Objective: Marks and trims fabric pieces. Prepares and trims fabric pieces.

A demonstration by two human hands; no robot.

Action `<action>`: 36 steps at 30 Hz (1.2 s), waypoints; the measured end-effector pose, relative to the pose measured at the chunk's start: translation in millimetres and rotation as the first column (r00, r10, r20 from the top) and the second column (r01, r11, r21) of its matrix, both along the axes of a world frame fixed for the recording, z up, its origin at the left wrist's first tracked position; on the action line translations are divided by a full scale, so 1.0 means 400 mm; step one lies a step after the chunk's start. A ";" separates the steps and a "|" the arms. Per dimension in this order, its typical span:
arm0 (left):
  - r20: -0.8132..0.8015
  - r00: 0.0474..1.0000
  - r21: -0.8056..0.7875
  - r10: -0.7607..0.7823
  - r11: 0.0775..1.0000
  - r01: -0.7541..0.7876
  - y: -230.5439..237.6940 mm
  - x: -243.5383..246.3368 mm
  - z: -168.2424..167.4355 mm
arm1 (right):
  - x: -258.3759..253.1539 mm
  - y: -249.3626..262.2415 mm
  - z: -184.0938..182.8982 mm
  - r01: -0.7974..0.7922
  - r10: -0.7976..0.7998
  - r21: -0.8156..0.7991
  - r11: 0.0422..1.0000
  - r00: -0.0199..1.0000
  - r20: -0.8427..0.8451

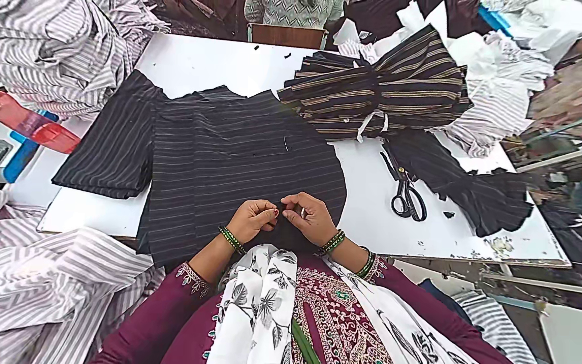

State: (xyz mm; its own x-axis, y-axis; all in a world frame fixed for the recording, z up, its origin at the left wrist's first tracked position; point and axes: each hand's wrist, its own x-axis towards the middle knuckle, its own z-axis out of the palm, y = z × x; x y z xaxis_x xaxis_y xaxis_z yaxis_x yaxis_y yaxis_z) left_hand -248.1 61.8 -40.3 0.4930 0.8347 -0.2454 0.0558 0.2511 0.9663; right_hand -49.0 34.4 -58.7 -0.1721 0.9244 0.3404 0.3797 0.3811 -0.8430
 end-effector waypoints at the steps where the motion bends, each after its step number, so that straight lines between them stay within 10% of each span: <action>1: -0.005 1.000 0.000 -0.016 1.000 0.016 0.003 -0.001 0.000 | 0.000 0.000 0.000 0.006 -0.007 0.013 1.000 1.000 0.005; 12: -0.046 0.991 0.127 -0.125 0.983 0.130 0.006 -0.005 -0.026 | 0.006 0.000 -0.003 -0.010 0.006 0.075 0.997 0.999 0.045; 17: -0.092 0.994 0.086 0.060 0.995 -0.052 0.002 -0.027 0.005 | 0.038 -0.009 0.010 -0.005 -0.003 0.075 0.997 0.993 0.114; 20: -0.416 0.798 0.377 0.435 0.882 -0.283 0.053 -0.136 0.040 | 0.098 -0.023 0.033 0.037 -0.031 -0.020 0.999 0.966 0.256; 22: -0.565 0.552 0.632 0.614 0.751 -0.189 0.094 -0.227 0.036 | 0.140 -0.040 0.060 0.052 0.044 -0.234 0.971 0.921 0.388; 24: -0.586 0.505 0.743 0.634 0.669 0.023 0.111 -0.255 0.019 | 0.164 -0.041 0.083 0.080 0.124 -0.391 0.917 0.873 0.471; 28: -0.534 0.748 0.836 0.394 0.378 0.397 0.095 -0.106 -0.023 | 0.148 -0.021 0.077 0.132 -0.039 -0.194 0.972 0.906 0.422; 33: -0.882 0.454 0.311 -0.127 0.567 0.762 0.113 0.028 0.014 | 0.081 0.076 0.127 0.268 0.140 -0.574 0.774 0.811 0.568; 36: -0.819 0.569 0.425 -0.073 0.589 0.687 0.114 0.023 -0.017 | 0.056 0.093 0.123 0.277 0.143 -0.595 0.754 0.816 0.560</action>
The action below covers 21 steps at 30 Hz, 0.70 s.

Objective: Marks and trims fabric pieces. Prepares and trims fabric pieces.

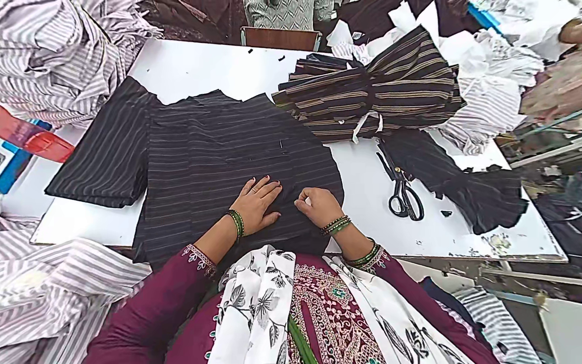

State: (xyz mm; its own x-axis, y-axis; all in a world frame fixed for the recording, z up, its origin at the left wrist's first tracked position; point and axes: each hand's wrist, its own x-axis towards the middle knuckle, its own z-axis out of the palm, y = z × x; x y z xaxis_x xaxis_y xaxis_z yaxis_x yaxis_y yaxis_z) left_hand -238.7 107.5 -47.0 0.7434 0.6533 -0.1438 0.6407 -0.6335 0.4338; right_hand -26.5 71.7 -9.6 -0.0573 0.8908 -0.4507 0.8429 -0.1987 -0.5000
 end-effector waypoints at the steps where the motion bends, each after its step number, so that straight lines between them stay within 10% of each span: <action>1: 0.042 0.999 0.019 0.015 1.000 -0.016 -0.005 -0.005 -0.006 | -0.001 -0.004 -0.005 0.007 -0.006 0.036 0.999 1.000 -0.021; 11: 0.501 0.858 0.099 0.117 0.977 -0.191 -0.016 -0.030 -0.050 | -0.004 -0.031 -0.072 0.006 0.009 0.432 0.902 0.999 -0.031; 16: 0.179 0.984 0.155 -0.015 0.988 -0.013 -0.027 -0.009 -0.026 | 0.000 -0.038 -0.104 -0.095 0.103 0.563 0.821 0.994 0.018; 21: -0.044 0.986 -0.092 -0.160 0.984 0.156 0.013 0.004 0.019 | 0.065 -0.038 -0.018 0.054 -0.041 0.099 0.994 0.990 -0.137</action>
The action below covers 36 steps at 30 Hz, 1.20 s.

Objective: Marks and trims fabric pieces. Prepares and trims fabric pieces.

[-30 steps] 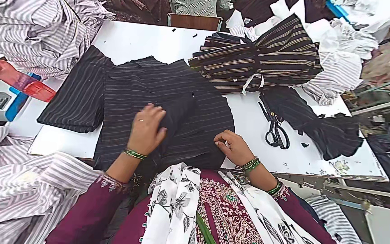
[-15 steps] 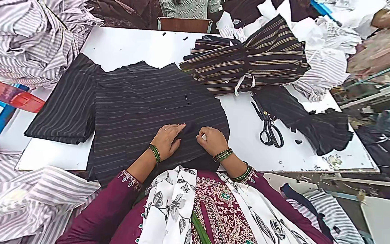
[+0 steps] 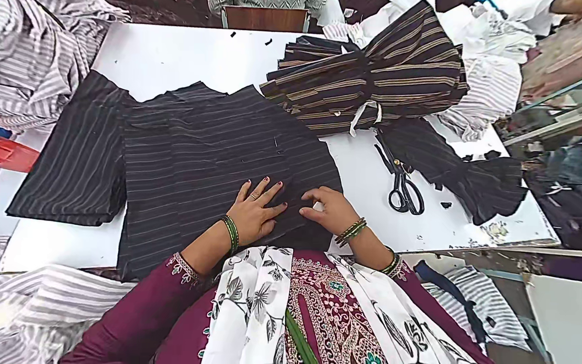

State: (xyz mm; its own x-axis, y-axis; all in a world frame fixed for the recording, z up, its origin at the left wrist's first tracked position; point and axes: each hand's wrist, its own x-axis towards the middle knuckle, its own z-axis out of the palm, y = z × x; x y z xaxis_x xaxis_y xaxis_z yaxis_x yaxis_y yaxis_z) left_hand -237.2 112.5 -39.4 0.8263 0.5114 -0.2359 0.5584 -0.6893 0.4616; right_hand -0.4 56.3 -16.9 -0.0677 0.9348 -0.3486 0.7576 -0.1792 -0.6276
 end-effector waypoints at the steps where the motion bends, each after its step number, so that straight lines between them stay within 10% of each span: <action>1: 0.009 1.000 -0.029 -0.006 1.000 0.006 0.016 0.005 0.000 | 0.014 -0.003 -0.001 0.062 -0.062 -0.003 0.998 0.994 -0.090; 9: -0.023 0.996 -0.193 0.084 0.977 -0.087 0.118 0.113 0.020 | -0.047 -0.020 -0.060 0.532 -0.308 0.157 0.832 0.678 -0.667; 15: -0.112 0.983 -0.231 0.149 0.958 -0.171 0.124 0.160 0.040 | -0.060 -0.030 -0.125 0.225 -0.115 0.479 0.848 0.962 -0.249; 21: -0.134 0.980 -0.228 0.145 0.958 -0.173 0.123 0.169 0.043 | -0.056 -0.020 -0.139 0.435 -0.133 0.423 0.795 0.805 -0.578; 36: -0.105 0.982 -0.224 0.154 0.959 -0.174 0.123 0.170 0.038 | -0.077 -0.010 -0.142 0.276 -0.092 0.527 0.804 0.933 -0.348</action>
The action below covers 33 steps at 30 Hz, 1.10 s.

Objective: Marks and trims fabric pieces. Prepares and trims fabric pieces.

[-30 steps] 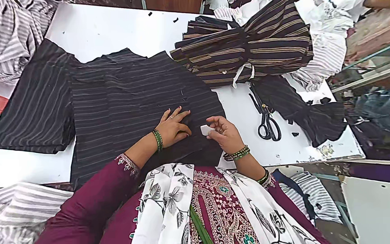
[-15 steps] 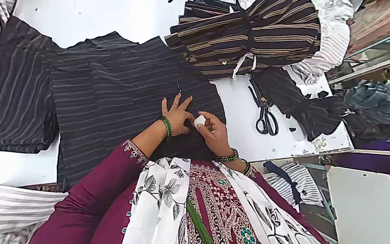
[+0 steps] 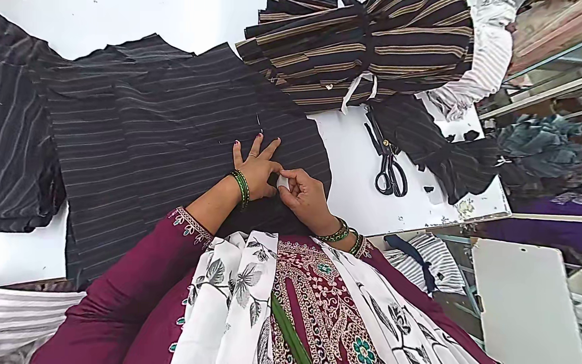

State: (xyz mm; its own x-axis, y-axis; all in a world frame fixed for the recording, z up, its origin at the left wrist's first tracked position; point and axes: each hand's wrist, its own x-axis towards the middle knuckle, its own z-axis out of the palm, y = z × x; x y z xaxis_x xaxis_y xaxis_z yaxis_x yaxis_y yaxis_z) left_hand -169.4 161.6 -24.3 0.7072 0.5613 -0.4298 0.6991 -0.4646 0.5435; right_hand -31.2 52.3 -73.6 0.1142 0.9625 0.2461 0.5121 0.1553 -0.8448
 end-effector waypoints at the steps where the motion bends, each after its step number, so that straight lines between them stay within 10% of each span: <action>1: 0.008 1.000 0.000 0.003 1.000 -0.003 -0.001 0.000 -0.003 | 0.002 -0.008 0.000 -0.008 0.008 -0.007 1.000 1.000 -0.009; 10: 0.021 1.000 -0.015 0.011 1.000 -0.011 0.001 -0.002 0.001 | 0.023 -0.016 0.011 0.076 -0.100 -0.075 0.994 0.902 -0.419; 18: 0.000 1.000 -0.002 0.006 1.000 -0.006 0.000 -0.001 0.000 | 0.001 0.002 0.008 0.008 -0.013 -0.087 0.996 0.998 -0.055; 23: 0.014 1.000 -0.032 0.012 0.999 -0.012 0.003 -0.001 0.005 | 0.013 -0.039 0.018 -0.044 0.029 -0.120 0.992 0.992 -0.123; 27: 0.041 0.999 -0.018 -0.002 1.000 0.003 0.007 -0.007 0.000 | 0.044 -0.022 0.030 0.107 -0.162 -0.154 0.982 0.896 -0.414; 33: 0.416 0.874 -0.015 0.252 0.962 -0.271 -0.028 -0.113 -0.041 | 0.188 0.026 0.047 0.362 -0.436 -0.269 0.892 0.845 -0.309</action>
State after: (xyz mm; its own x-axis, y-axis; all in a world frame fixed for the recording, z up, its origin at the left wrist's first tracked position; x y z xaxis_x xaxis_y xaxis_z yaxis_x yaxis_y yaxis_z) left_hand -214.4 150.4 -40.8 0.6394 0.7617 -0.1047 0.5168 -0.3249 0.7920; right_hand 43.8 62.8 -54.7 0.5421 0.8374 -0.0696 0.1568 -0.1822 -0.9707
